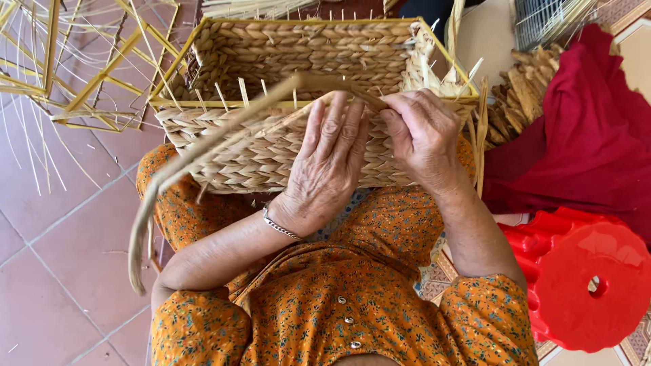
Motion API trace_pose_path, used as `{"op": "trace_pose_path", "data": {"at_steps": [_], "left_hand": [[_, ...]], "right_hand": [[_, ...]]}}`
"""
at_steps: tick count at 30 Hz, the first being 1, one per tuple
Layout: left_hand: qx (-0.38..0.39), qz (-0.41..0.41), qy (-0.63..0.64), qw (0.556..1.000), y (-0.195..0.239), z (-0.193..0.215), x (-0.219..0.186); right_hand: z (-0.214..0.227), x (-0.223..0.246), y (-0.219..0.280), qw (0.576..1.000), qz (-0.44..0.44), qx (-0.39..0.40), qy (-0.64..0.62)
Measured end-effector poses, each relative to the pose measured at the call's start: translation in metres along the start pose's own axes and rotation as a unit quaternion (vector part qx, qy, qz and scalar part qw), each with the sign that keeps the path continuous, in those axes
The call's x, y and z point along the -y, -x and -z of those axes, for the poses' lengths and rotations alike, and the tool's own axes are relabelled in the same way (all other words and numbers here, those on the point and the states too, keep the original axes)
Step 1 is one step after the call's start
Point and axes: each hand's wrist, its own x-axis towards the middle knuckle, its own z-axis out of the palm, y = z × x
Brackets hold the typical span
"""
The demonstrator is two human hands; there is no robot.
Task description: The person weaves a rectangular basket by hand, interlacing dried palm strips through a vertical frame. They repeatedly thread, pull, and tuck the strips to build up the basket walls.
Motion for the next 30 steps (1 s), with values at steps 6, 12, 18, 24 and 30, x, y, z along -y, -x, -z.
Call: {"op": "trace_pose_path", "data": {"at_steps": [6,12,18,24,30], "left_hand": [[-0.046,0.074,-0.065,0.994,0.001,-0.001,0.009],[-0.179,0.057,-0.007,0.982,0.033,0.038,0.011],[-0.072,0.040,0.104,0.991,-0.006,-0.003,0.001],[-0.052,0.094,0.173,0.979,-0.034,-0.047,0.020],[-0.094,-0.008,0.215,0.972,-0.010,-0.049,0.019]], "right_hand": [[-0.010,-0.002,-0.001,0.997,0.062,-0.021,0.034],[-0.009,0.001,0.002,0.999,-0.035,-0.032,-0.022],[-0.005,0.010,0.002,0.996,-0.058,-0.034,-0.053],[-0.004,0.010,-0.001,0.997,-0.040,-0.046,-0.042],[-0.011,0.010,-0.003,0.998,-0.053,-0.034,-0.021]]}}
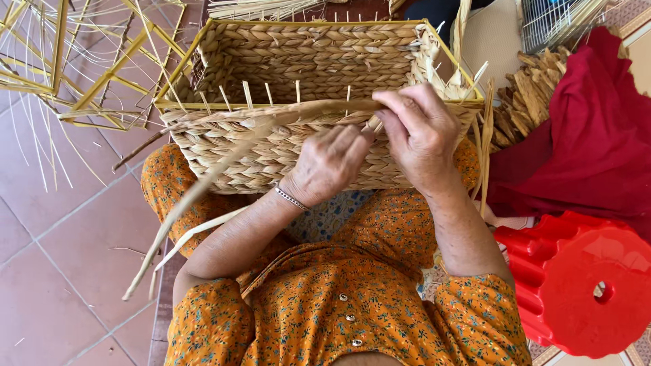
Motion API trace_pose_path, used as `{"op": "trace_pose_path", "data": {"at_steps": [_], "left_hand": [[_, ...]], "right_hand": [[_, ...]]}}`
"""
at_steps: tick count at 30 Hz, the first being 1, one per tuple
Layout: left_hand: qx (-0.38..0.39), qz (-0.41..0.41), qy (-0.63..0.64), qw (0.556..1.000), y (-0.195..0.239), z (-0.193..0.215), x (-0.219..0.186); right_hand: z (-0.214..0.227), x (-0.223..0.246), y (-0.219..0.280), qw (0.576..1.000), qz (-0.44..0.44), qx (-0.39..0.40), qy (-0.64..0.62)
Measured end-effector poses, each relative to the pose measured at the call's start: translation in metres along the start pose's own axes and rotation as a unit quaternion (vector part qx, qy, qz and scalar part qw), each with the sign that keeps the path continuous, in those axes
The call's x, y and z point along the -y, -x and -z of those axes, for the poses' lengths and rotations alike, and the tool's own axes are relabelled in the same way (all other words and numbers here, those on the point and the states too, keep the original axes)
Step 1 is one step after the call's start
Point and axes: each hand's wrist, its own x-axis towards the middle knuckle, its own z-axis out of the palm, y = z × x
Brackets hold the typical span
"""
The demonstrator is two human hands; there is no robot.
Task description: The person weaves a rectangular basket by hand, interlacing dried palm strips through a vertical frame. They repeatedly thread, pull, and tuck the strips to build up the basket walls.
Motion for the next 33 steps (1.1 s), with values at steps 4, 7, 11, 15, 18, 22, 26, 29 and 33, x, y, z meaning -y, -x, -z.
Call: {"op": "trace_pose_path", "data": {"at_steps": [4,7,11,15,18,22,26,29,33], "left_hand": [[0.021,-0.058,-0.051,0.997,0.001,0.017,-0.001],[-0.044,-0.030,-0.178,0.983,0.001,0.043,0.001],[-0.036,0.000,-0.366,0.930,-0.005,0.060,0.021],[0.043,-0.045,-0.351,0.934,0.002,0.072,0.028],[0.067,-0.100,-0.370,0.921,0.001,0.074,0.031],[0.074,-0.151,-0.441,0.882,0.006,0.063,0.018],[0.181,0.036,-0.175,0.967,0.032,0.040,0.009],[0.149,0.084,-0.085,0.982,0.041,0.037,0.027],[0.135,0.152,-0.072,0.976,0.037,0.060,0.038]], "right_hand": [[0.000,0.006,-0.006,0.995,0.070,0.019,0.069],[0.008,0.009,-0.008,0.990,0.071,0.076,0.099],[0.009,0.011,-0.006,0.991,0.065,0.087,0.072],[0.001,0.012,-0.004,0.991,0.066,0.059,0.096],[-0.006,0.010,-0.004,0.993,0.066,0.045,0.091],[-0.010,0.005,-0.005,0.994,0.058,0.023,0.091],[-0.012,0.005,0.002,0.996,0.040,0.008,0.079],[-0.017,0.002,0.003,0.996,0.032,-0.004,0.079],[-0.024,-0.008,0.001,0.992,0.062,-0.039,0.099]]}}
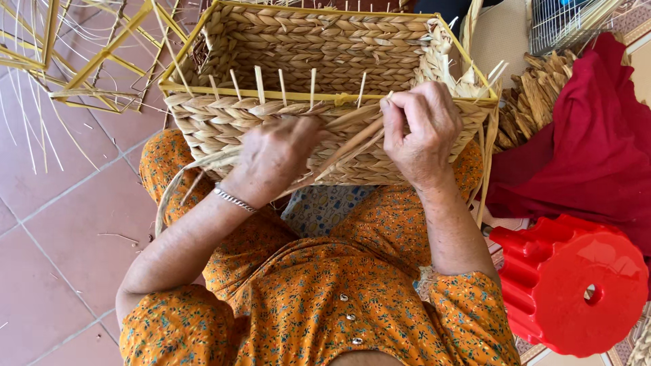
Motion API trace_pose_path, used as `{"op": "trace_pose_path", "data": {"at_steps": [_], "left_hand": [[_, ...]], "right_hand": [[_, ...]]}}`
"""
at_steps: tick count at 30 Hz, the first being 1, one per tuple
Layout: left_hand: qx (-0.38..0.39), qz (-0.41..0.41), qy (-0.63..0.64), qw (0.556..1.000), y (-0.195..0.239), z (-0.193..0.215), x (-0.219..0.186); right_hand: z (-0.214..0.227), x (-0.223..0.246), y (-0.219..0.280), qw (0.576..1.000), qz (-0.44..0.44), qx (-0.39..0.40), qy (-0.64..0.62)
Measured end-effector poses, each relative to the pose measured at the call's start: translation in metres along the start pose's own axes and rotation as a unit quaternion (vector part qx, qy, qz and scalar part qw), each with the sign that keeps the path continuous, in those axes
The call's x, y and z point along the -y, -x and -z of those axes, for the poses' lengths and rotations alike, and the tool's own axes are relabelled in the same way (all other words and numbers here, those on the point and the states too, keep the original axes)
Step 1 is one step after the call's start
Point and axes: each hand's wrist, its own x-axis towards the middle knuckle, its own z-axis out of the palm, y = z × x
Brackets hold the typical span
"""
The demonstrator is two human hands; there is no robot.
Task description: The person weaves a rectangular basket by hand, interlacing dried palm strips through a vertical frame. They repeatedly thread, pull, and tuck the strips to build up the basket walls.
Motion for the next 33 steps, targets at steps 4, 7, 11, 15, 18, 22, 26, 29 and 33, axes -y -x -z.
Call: {"op": "trace_pose_path", "data": {"at_steps": [4,7,11,15,18,22,26,29,33], "left_hand": [[-0.164,-0.031,-0.126,0.978,0.021,0.047,-0.021],[-0.183,-0.104,-0.120,0.970,0.029,0.047,-0.051],[-0.071,-0.067,-0.100,0.990,0.017,0.013,-0.065],[0.052,-0.018,-0.078,0.995,0.007,0.015,-0.059],[-0.016,-0.053,-0.102,0.993,0.010,0.043,-0.051],[-0.249,-0.076,-0.240,0.935,0.006,0.074,-0.053],[-0.231,-0.223,-0.153,0.934,0.004,0.054,-0.074],[-0.132,-0.137,-0.058,0.980,-0.013,0.019,-0.071],[-0.083,-0.018,-0.053,0.995,-0.062,-0.022,-0.042]], "right_hand": [[-0.011,-0.001,0.006,0.995,0.022,-0.086,0.047],[-0.022,0.005,0.010,0.991,0.025,-0.092,0.097],[-0.014,0.012,0.001,0.997,0.080,-0.015,0.001],[0.030,0.014,-0.015,0.987,0.041,0.106,-0.114],[0.042,0.016,-0.019,0.980,0.040,0.153,-0.118],[0.030,0.020,-0.023,0.988,0.029,0.116,-0.101],[0.028,0.018,-0.021,0.988,-0.013,0.113,-0.107],[0.031,0.017,-0.017,0.985,-0.037,0.123,-0.115],[0.030,0.015,-0.014,0.984,-0.055,0.123,-0.119]]}}
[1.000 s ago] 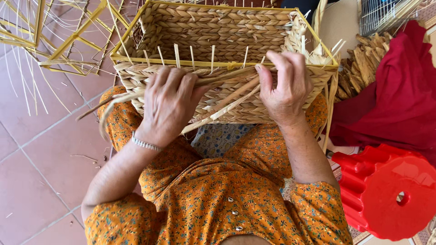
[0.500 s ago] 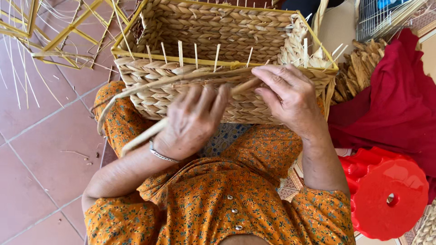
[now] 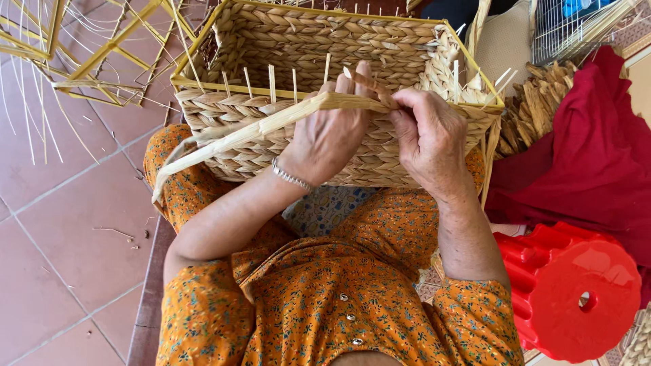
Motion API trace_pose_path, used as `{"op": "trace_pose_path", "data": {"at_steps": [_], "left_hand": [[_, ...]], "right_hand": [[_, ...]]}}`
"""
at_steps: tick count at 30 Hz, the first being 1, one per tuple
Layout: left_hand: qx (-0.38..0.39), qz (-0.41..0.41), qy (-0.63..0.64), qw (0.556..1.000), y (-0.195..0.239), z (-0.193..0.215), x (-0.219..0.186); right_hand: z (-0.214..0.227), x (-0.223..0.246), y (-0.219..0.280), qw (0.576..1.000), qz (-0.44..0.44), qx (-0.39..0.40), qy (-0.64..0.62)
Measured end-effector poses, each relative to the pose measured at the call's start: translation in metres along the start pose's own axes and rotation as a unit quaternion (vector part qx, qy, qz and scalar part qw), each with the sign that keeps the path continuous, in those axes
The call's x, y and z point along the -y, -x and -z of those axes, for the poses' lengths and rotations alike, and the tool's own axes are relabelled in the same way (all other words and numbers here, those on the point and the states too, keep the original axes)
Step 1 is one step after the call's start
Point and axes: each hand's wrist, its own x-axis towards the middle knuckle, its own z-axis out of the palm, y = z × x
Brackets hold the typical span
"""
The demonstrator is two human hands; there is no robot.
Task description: The person weaves a rectangular basket by hand, interlacing dried palm strips through a vertical frame. They repeatedly thread, pull, and tuck the strips to build up the basket walls.
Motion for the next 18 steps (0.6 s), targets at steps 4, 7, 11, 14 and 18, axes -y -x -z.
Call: {"op": "trace_pose_path", "data": {"at_steps": [4,7,11,14,18], "left_hand": [[-0.008,-0.017,0.114,0.993,0.003,-0.016,0.007],[-0.093,-0.001,0.209,0.974,0.035,-0.010,0.003],[-0.123,-0.130,0.138,0.974,0.049,-0.002,-0.003],[-0.103,-0.161,0.101,0.976,0.046,0.010,0.003],[-0.137,-0.121,-0.080,0.980,0.040,0.035,0.027]], "right_hand": [[-0.006,-0.006,-0.001,0.998,0.045,-0.038,0.008],[-0.018,-0.012,-0.002,0.997,0.042,-0.059,0.029],[-0.036,-0.015,-0.007,0.986,0.108,-0.091,0.088],[-0.032,-0.012,-0.005,0.987,0.113,-0.055,0.098],[-0.015,-0.006,-0.005,0.990,0.107,0.006,0.093]]}}
